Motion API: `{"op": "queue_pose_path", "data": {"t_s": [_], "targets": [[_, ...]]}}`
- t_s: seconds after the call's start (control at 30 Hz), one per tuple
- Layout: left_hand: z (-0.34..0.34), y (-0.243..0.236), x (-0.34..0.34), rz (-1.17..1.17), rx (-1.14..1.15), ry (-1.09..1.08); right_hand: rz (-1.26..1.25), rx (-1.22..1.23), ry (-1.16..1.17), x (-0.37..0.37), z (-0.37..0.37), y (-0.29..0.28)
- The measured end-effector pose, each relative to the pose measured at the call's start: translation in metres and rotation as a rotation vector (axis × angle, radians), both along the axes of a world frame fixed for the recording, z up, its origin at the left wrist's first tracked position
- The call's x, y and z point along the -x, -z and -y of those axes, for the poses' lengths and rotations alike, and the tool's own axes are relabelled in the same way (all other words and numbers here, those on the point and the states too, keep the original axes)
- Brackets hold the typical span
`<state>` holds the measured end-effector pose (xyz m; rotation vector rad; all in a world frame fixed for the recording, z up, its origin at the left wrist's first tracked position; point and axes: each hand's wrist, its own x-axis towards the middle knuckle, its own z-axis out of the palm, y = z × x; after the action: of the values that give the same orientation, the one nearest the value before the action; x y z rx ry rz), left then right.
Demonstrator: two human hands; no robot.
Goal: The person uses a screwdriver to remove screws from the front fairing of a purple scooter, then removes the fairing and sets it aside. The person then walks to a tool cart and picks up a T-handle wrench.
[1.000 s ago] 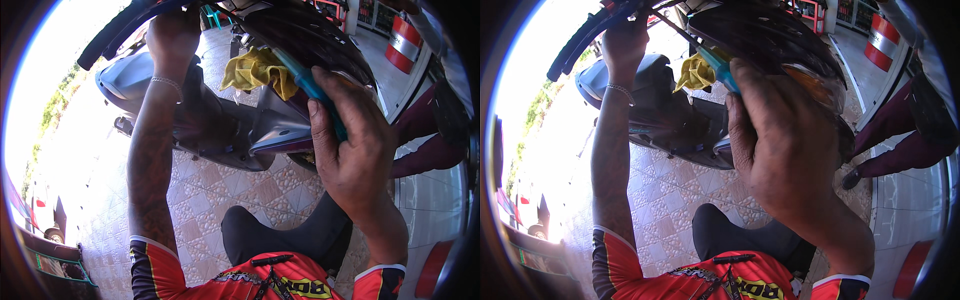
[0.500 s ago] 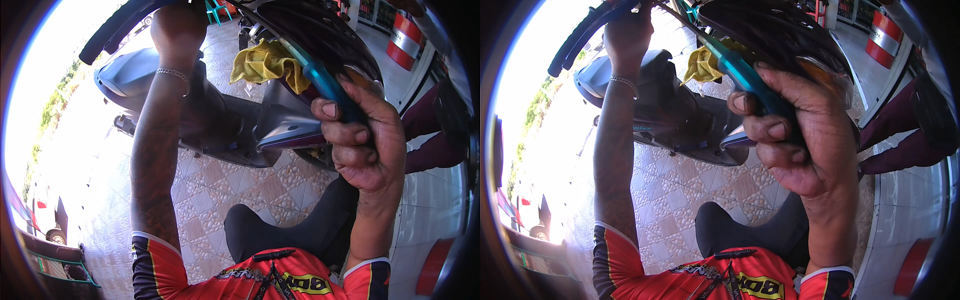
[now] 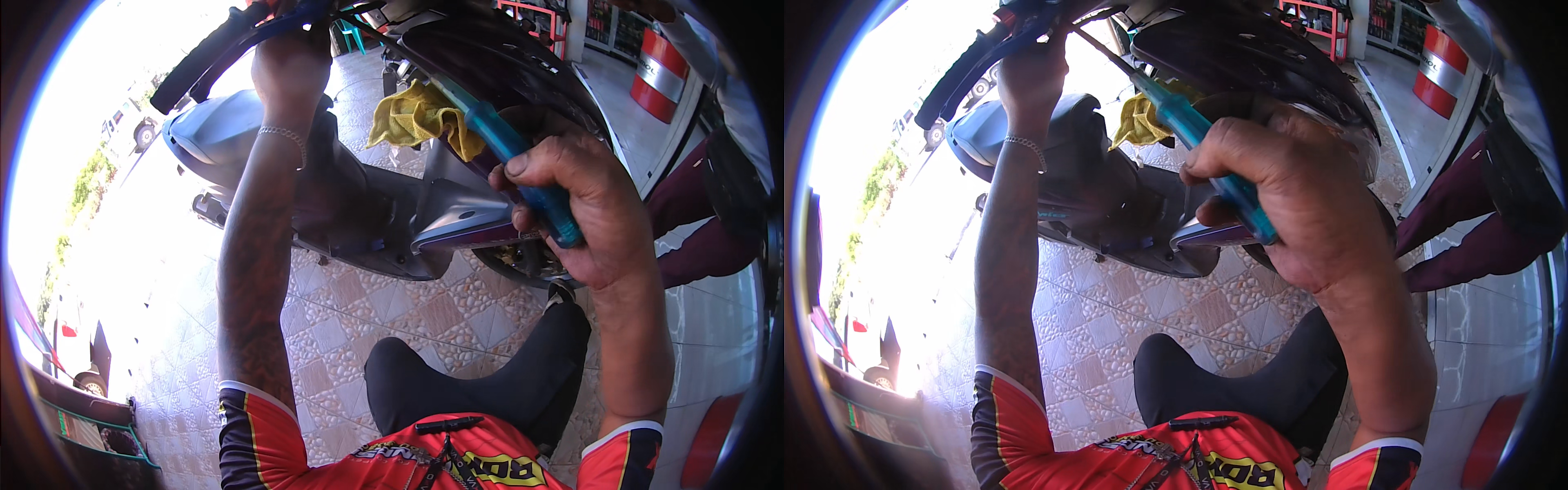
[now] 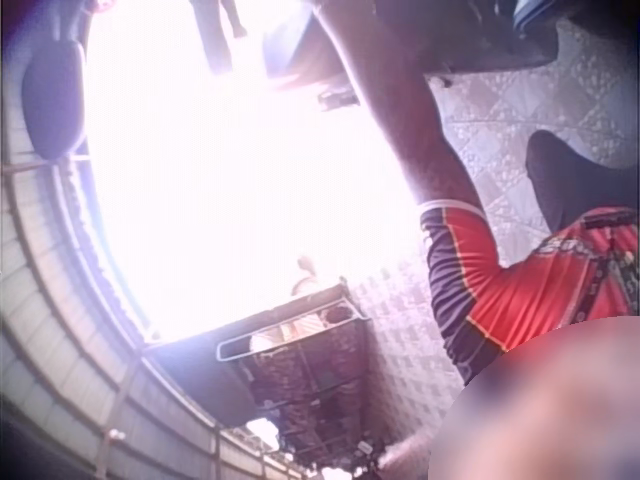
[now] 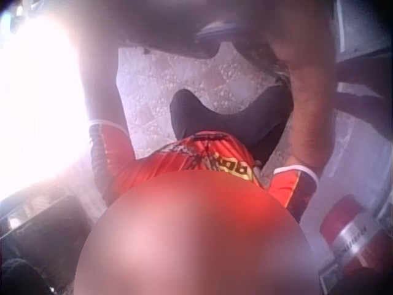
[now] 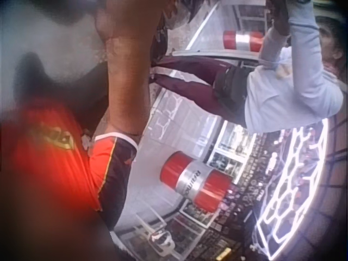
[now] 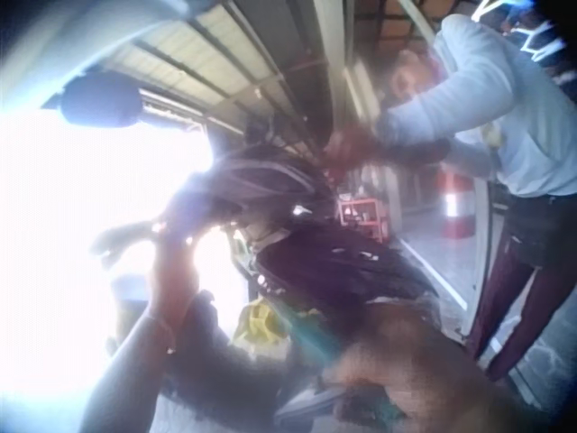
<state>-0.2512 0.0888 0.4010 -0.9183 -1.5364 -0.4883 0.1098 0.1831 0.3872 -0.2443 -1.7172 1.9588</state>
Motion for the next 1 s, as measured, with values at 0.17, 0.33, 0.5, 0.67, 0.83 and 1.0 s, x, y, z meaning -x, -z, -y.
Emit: {"op": "queue_pose_path", "data": {"t_s": [0.17, 0.33, 0.5, 0.67, 0.83, 1.0], "targets": [[0.001, 0.001, 0.003, -0.022, 0.002, -0.016, -0.224, -1.204, 0.598, 0.005, 0.009, 0.015], [0.0, 0.002, 0.007, -0.062, 0.008, -0.048, -0.159, -1.466, 0.763, 0.017, 0.025, 0.033], [-0.001, 0.001, 0.01, -0.104, 0.008, -0.082, -0.22, -0.936, 0.488, 0.024, 0.023, 0.03], [-0.005, 0.002, 0.004, 0.045, -0.112, 0.207, -0.13, 0.594, -0.225, 0.018, 0.007, 0.031], [-0.003, 0.002, 0.004, 0.069, -0.024, 0.051, -0.156, 0.688, -0.305, 0.021, -0.01, 0.039], [-0.001, 0.008, 0.012, 0.02, -0.005, -0.035, -0.18, 0.548, -0.269, 0.011, -0.012, 0.03]]}}
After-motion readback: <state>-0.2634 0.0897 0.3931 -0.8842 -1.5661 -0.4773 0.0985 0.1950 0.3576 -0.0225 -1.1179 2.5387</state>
